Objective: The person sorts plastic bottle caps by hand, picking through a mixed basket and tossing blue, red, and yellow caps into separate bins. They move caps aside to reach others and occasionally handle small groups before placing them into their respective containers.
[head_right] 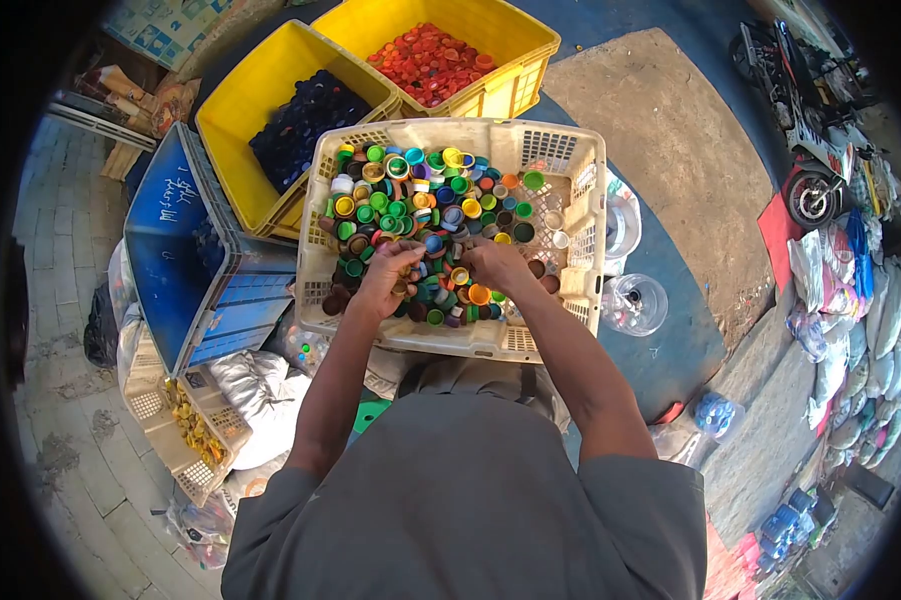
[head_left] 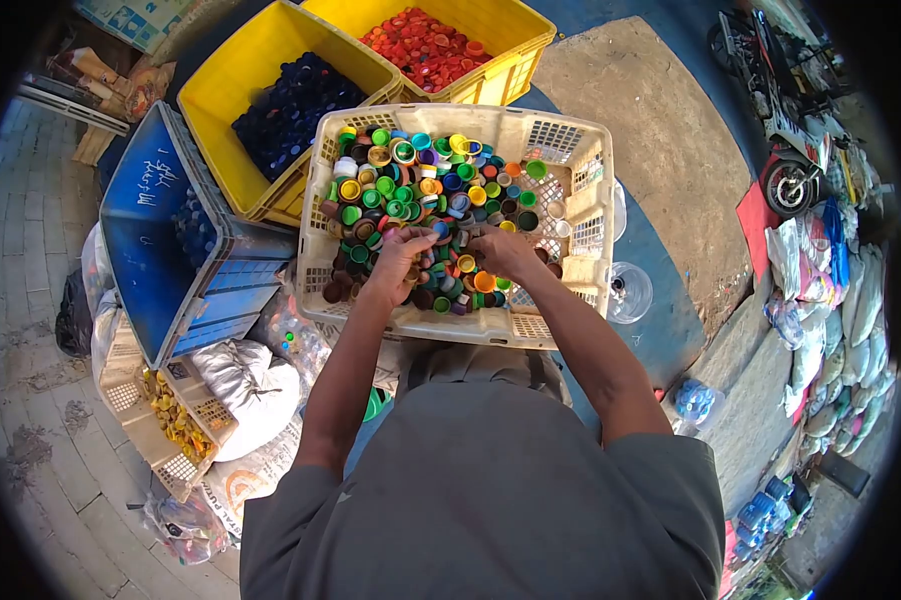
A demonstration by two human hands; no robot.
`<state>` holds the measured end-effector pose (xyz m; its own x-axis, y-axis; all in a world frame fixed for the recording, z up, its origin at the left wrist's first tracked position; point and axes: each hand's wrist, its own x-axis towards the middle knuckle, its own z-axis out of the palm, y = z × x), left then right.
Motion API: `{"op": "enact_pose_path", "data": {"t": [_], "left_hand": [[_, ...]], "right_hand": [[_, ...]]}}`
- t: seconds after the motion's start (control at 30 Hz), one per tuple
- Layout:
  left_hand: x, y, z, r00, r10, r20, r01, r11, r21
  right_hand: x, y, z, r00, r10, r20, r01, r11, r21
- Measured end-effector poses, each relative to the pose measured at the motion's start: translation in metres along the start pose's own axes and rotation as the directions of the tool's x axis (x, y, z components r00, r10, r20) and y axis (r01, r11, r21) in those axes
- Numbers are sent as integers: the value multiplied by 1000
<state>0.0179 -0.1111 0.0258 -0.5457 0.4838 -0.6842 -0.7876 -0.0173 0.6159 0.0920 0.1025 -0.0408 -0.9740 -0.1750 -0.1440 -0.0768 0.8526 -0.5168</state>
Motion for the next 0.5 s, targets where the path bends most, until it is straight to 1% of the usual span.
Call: {"op": "enact_pose_path", "data": {"t": [0.07,0.17,0.27,0.33,0.37,0.47,0.5], "left_hand": [[-1,-2,5,1000,-1,-18,4,988,153],[-1,-6,9,999,24,30,-34,906,421],[1,-7,12,999,19,28,-29,907,420],[-1,-4,14,999,-28,29,21,980,197],[-2,-3,13,998,-52,32,49,995,81],[1,2,6,995,-84,47,87,993,-81],[-3,5,7,995,-90,43,93,993,-68]], "right_hand": [[0,-5,-4,999,20,30,-19,999,-31],[0,-4,-3,998,6,57,0,994,-108],[-4,2,-16,1000,-26,-10,27,989,147],[-8,8,-24,988,148,51,-156,946,283],[-10,10,-27,969,230,90,-247,906,345],[-18,8,-44,879,469,89,-451,755,476],[-17,9,-41,875,478,78,-397,617,680]]}}
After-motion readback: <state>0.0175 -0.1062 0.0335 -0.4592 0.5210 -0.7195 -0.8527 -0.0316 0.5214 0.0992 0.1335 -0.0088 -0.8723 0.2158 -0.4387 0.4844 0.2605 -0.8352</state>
